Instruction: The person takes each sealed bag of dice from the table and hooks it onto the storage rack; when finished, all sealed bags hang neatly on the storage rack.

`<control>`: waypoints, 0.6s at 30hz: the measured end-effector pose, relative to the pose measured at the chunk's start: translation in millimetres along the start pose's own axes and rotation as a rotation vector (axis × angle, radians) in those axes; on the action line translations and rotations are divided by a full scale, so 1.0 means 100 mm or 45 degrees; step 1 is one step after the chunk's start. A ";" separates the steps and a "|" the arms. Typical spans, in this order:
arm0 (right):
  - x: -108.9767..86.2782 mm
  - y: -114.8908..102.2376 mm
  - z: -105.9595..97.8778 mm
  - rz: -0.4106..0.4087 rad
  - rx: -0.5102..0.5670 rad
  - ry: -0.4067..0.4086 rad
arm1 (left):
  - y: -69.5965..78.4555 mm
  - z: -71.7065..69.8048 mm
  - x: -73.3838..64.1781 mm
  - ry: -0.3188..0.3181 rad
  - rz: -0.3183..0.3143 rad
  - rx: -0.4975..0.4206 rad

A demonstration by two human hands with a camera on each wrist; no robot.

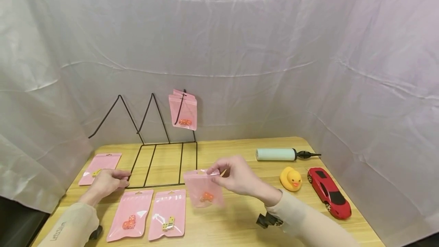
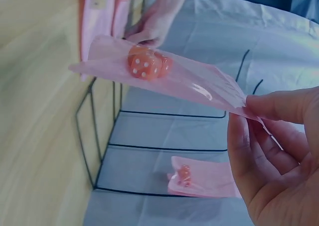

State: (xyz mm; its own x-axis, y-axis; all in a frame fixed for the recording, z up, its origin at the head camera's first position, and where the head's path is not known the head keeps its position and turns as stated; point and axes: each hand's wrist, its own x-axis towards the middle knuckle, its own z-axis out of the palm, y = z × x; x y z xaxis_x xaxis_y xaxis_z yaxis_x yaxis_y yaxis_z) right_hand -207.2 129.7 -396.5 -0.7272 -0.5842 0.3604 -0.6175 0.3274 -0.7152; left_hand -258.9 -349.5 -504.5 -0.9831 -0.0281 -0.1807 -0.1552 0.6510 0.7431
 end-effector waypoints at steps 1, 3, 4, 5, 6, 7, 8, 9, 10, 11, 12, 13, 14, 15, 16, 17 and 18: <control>0.02 -0.02 0.00 -0.001 0.003 0.009 | 0.00 0.00 0.00 -0.001 -0.001 -0.007; 0.07 -0.07 0.00 -0.001 0.016 0.024 | -0.01 0.00 0.00 -0.003 0.000 -0.020; 0.10 -0.08 0.00 -0.003 0.015 0.032 | -0.01 0.00 0.00 -0.008 0.008 -0.021; 0.13 -0.10 0.00 -0.009 0.014 0.040 | -0.01 0.00 0.00 -0.008 0.009 -0.023; 0.15 -0.13 0.00 -0.012 0.016 0.047 | -0.01 0.00 0.00 -0.009 0.010 -0.023; 0.18 -0.14 0.01 -0.017 0.015 0.055 | -0.01 0.00 0.00 -0.009 0.010 -0.022; 0.20 -0.16 0.01 -0.020 0.012 0.063 | -0.01 0.00 0.00 -0.010 0.012 -0.017; 0.23 -0.17 0.02 -0.026 0.009 0.070 | -0.01 0.00 0.00 -0.011 0.012 -0.017; 0.26 -0.18 0.02 -0.035 0.004 0.076 | -0.02 0.00 0.00 -0.016 0.017 -0.015; 0.28 -0.19 0.03 -0.040 0.005 0.081 | -0.01 0.00 0.00 -0.011 0.008 -0.020; 0.31 -0.20 0.04 -0.046 0.004 0.086 | -0.01 0.00 0.00 -0.012 0.005 -0.023; 0.33 -0.22 0.04 -0.052 0.004 0.090 | -0.01 0.00 0.00 -0.013 0.007 -0.028; 0.36 -0.23 0.05 -0.060 0.006 0.093 | -0.01 0.00 0.00 -0.017 0.012 -0.030; 0.38 -0.24 0.06 -0.069 0.010 0.097 | -0.01 0.00 0.00 -0.019 0.014 -0.037; 0.41 -0.26 0.06 -0.079 0.012 0.101 | -0.01 0.00 0.00 -0.022 0.017 -0.037; 0.43 -0.26 0.07 -0.088 0.014 0.106 | -0.01 0.00 0.00 -0.018 0.007 -0.044; 0.46 -0.28 0.08 -0.097 0.015 0.112 | -0.01 -0.01 0.00 -0.021 0.012 -0.046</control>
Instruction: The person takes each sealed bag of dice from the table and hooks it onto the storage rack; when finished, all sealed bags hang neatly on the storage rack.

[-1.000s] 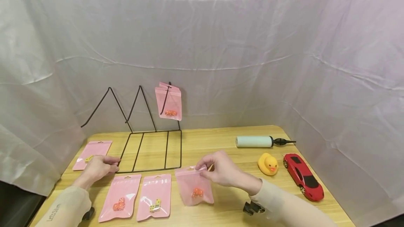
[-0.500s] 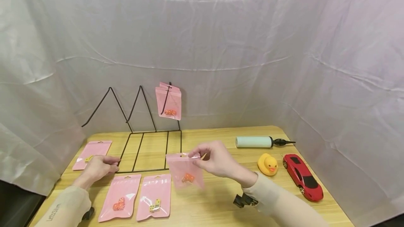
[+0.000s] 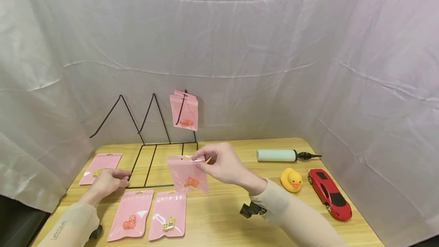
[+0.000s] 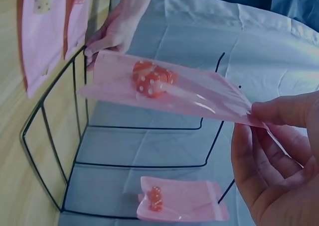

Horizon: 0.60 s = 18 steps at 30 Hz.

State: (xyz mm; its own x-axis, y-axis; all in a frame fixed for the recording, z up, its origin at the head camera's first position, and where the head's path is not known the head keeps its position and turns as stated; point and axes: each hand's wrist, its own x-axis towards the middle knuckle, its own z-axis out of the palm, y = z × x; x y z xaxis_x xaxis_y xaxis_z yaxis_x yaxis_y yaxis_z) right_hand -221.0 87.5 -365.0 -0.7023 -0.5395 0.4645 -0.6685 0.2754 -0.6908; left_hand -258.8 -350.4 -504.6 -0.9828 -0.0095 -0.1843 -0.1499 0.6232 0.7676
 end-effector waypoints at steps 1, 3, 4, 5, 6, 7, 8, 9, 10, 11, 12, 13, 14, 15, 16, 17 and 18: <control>0.03 -0.02 0.01 -0.007 0.002 0.003 | 0.00 0.00 0.00 -0.001 -0.002 -0.005; 0.08 -0.04 0.03 -0.016 0.005 0.009 | 0.00 0.01 0.01 -0.003 -0.006 -0.009; 0.11 -0.05 0.05 -0.016 0.010 0.009 | 0.00 0.01 0.01 -0.003 -0.007 -0.010; 0.13 -0.05 0.06 -0.013 0.012 0.009 | 0.00 0.01 0.00 -0.001 -0.011 -0.014; 0.16 -0.06 0.08 -0.005 0.017 0.010 | 0.00 0.00 0.00 -0.003 -0.007 -0.014; 0.19 -0.07 0.09 0.001 0.021 0.008 | -0.01 0.00 0.00 -0.002 -0.009 -0.015; 0.21 -0.07 0.11 0.007 0.032 0.008 | -0.01 0.00 0.01 -0.003 -0.004 -0.011; 0.24 -0.06 0.13 0.009 0.046 0.008 | -0.01 0.00 0.00 -0.001 -0.005 -0.011; 0.27 -0.06 0.14 0.009 0.061 0.007 | -0.01 0.00 0.00 0.000 -0.005 -0.011; 0.29 -0.05 0.16 0.007 0.072 0.010 | -0.01 0.00 0.00 0.001 -0.005 -0.011; 0.32 -0.05 0.18 0.005 0.085 0.012 | -0.01 0.01 0.00 -0.001 -0.003 -0.007; 0.34 -0.04 0.19 0.001 0.095 0.012 | -0.01 0.01 0.00 0.000 -0.002 -0.002; 0.37 -0.04 0.20 -0.004 0.102 0.014 | -0.01 0.01 0.00 0.001 0.000 -0.001; 0.39 -0.04 0.22 -0.009 0.109 0.016 | 0.00 0.01 0.00 0.001 0.001 0.000; 0.41 -0.04 0.23 -0.014 0.116 0.018 | 0.00 0.01 0.00 0.000 0.001 -0.001; 0.43 -0.04 0.25 -0.018 0.118 0.022 | 0.00 0.01 0.00 0.001 0.003 0.002; 0.45 -0.04 0.26 -0.021 0.121 0.025 | 0.00 0.01 0.00 0.001 0.005 0.005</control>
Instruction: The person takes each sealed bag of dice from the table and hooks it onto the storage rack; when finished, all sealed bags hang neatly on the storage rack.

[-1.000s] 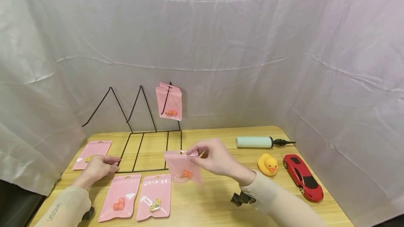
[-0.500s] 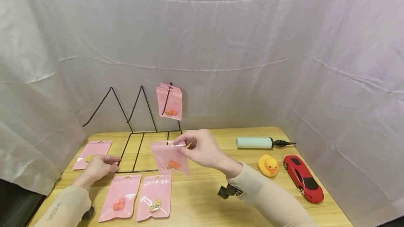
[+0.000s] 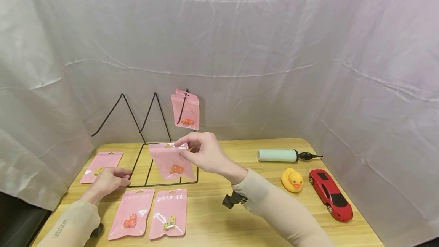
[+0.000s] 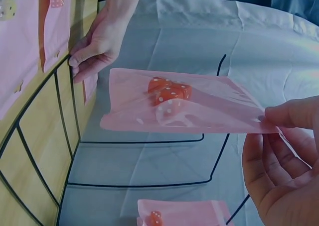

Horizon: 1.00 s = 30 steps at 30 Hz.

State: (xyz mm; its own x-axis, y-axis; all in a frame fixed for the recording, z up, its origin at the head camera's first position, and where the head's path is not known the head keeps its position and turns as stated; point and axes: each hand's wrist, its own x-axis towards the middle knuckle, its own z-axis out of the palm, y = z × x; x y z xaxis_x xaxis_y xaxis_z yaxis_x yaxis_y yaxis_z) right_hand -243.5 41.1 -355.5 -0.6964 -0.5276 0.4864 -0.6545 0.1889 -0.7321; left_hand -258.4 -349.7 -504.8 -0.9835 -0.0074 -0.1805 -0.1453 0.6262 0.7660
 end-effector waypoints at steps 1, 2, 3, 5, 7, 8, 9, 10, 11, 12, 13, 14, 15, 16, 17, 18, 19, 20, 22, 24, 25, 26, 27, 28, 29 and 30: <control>0.02 -0.01 0.01 -0.004 0.004 0.002 | 0.00 0.00 0.00 0.002 0.001 0.004; 0.03 -0.02 0.03 -0.010 0.011 0.006 | 0.01 0.00 0.00 0.001 0.003 0.005; 0.05 -0.03 0.04 -0.016 0.019 0.010 | 0.01 0.00 0.01 0.002 0.004 0.012; 0.08 -0.06 0.06 -0.031 0.020 0.019 | 0.01 0.00 0.01 0.005 0.007 0.028; 0.11 -0.09 0.09 -0.050 0.032 0.025 | 0.00 0.00 0.02 0.007 0.005 0.039; 0.13 -0.10 0.10 -0.061 0.039 0.029 | 0.00 0.00 0.02 0.008 0.004 0.041; 0.15 -0.12 0.12 -0.073 0.046 0.032 | 0.00 0.00 0.02 0.010 0.004 0.047; 0.16 -0.13 0.13 -0.086 0.049 0.035 | 0.00 0.00 0.02 0.011 0.004 0.053; 0.18 -0.14 0.15 -0.099 0.048 0.038 | 0.00 0.00 0.02 0.011 0.005 0.060; 0.20 -0.15 0.17 -0.109 0.044 0.040 | 0.00 -0.01 0.03 0.013 0.006 0.069; 0.23 -0.16 0.19 -0.122 0.032 0.042 | -0.01 -0.01 0.03 0.013 0.010 0.083; 0.25 -0.16 0.22 -0.134 0.021 0.046 | -0.01 -0.01 0.03 0.016 0.009 0.094; 0.27 -0.17 0.24 -0.142 0.011 0.047 | -0.01 -0.01 0.03 0.014 0.017 0.109; 0.29 -0.17 0.26 -0.151 0.002 0.048 | -0.02 -0.01 0.03 0.016 0.017 0.118; 0.31 -0.18 0.28 -0.159 -0.003 0.050 | -0.02 -0.01 0.04 0.015 0.018 0.126; 0.33 -0.18 0.31 -0.165 -0.002 0.052 | -0.02 -0.01 0.04 0.015 0.018 0.130; 0.34 -0.19 0.33 -0.172 0.003 0.054 | -0.02 -0.02 0.04 0.014 0.018 0.132; 0.36 -0.19 0.35 -0.176 0.013 0.058 | -0.02 -0.02 0.04 0.016 0.012 0.126; 0.39 -0.19 0.40 -0.186 0.027 0.071 | -0.02 -0.02 0.04 0.017 0.006 0.113; 0.43 -0.18 0.44 -0.188 0.032 0.087 | -0.01 -0.02 0.04 0.016 0.008 0.107; 0.45 -0.18 0.46 -0.187 0.034 0.095 | -0.01 -0.02 0.04 0.014 0.011 0.104; 0.46 -0.17 0.48 -0.185 0.032 0.104 | -0.01 -0.01 0.04 0.015 0.007 0.100; 0.47 -0.17 0.49 -0.180 0.033 0.110 | -0.01 -0.01 0.03 0.015 0.006 0.101; 0.48 -0.16 0.51 -0.173 0.032 0.116 | -0.01 -0.01 0.03 0.015 0.006 0.103; 0.49 -0.16 0.52 -0.165 0.032 0.121 | -0.01 -0.01 0.03 0.015 0.004 0.104; 0.50 -0.15 0.53 -0.156 0.034 0.125 | -0.01 -0.01 0.03 0.015 0.005 0.105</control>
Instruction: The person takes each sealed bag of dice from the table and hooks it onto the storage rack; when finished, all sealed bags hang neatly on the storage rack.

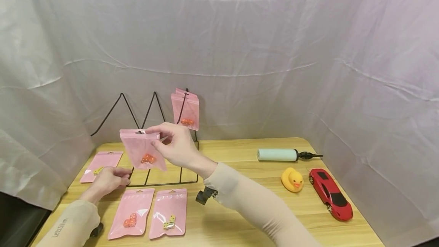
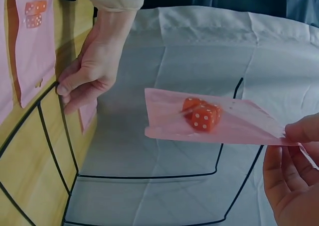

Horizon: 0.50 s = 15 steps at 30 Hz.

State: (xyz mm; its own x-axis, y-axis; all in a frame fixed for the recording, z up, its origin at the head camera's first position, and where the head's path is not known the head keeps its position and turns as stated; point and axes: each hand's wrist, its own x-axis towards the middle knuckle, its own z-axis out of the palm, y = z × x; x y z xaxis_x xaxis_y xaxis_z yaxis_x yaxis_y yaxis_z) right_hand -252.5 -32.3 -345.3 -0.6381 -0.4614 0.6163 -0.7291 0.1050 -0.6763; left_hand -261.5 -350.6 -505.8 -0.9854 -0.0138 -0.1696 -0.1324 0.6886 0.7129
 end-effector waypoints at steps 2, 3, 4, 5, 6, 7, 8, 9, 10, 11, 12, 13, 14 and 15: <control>0.01 0.02 0.02 0.018 -0.003 0.008 | 0.01 0.00 0.00 0.004 -0.004 -0.006; 0.01 0.02 0.03 0.027 -0.003 0.012 | 0.01 0.00 0.00 0.003 0.000 -0.008; 0.01 0.03 0.04 0.032 -0.007 0.016 | 0.01 0.01 0.00 0.002 0.004 -0.010; 0.01 0.04 0.04 0.036 -0.010 0.022 | 0.01 0.01 0.00 0.003 0.006 -0.014; 0.02 0.05 0.05 0.036 -0.013 0.028 | 0.01 0.01 0.00 0.004 0.007 -0.017; 0.02 0.06 0.06 0.033 -0.018 0.036 | 0.01 0.01 0.00 0.006 0.004 -0.020; 0.02 0.07 0.07 0.028 -0.022 0.045 | 0.01 0.01 0.00 0.006 0.004 -0.021; 0.03 0.08 0.08 0.024 -0.029 0.056 | 0.01 0.00 0.00 0.006 0.005 -0.021; 0.04 0.09 0.09 0.020 -0.035 0.065 | 0.01 0.00 0.00 0.008 -0.001 -0.025; 0.04 0.10 0.10 0.017 -0.041 0.075 | 0.01 0.00 0.00 0.007 0.000 -0.026; 0.05 0.10 0.11 0.015 -0.046 0.085 | 0.01 0.00 0.00 0.006 0.000 -0.028; 0.05 0.11 0.12 0.016 -0.053 0.094 | 0.01 -0.01 0.00 0.004 0.002 -0.030; 0.05 0.12 0.13 0.020 -0.056 0.102 | 0.01 0.00 0.00 0.003 -0.002 -0.033; 0.05 0.12 0.14 0.022 -0.060 0.108 | 0.00 -0.01 0.00 0.001 -0.001 -0.033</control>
State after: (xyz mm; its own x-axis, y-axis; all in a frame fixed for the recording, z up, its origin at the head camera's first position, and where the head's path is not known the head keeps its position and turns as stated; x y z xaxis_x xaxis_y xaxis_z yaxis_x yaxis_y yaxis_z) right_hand -261.6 -45.4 -355.9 -0.6680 -0.3831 0.6380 -0.7273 0.1548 -0.6686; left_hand -261.6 -350.8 -505.0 -0.9853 -0.0149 -0.1700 -0.1360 0.6697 0.7301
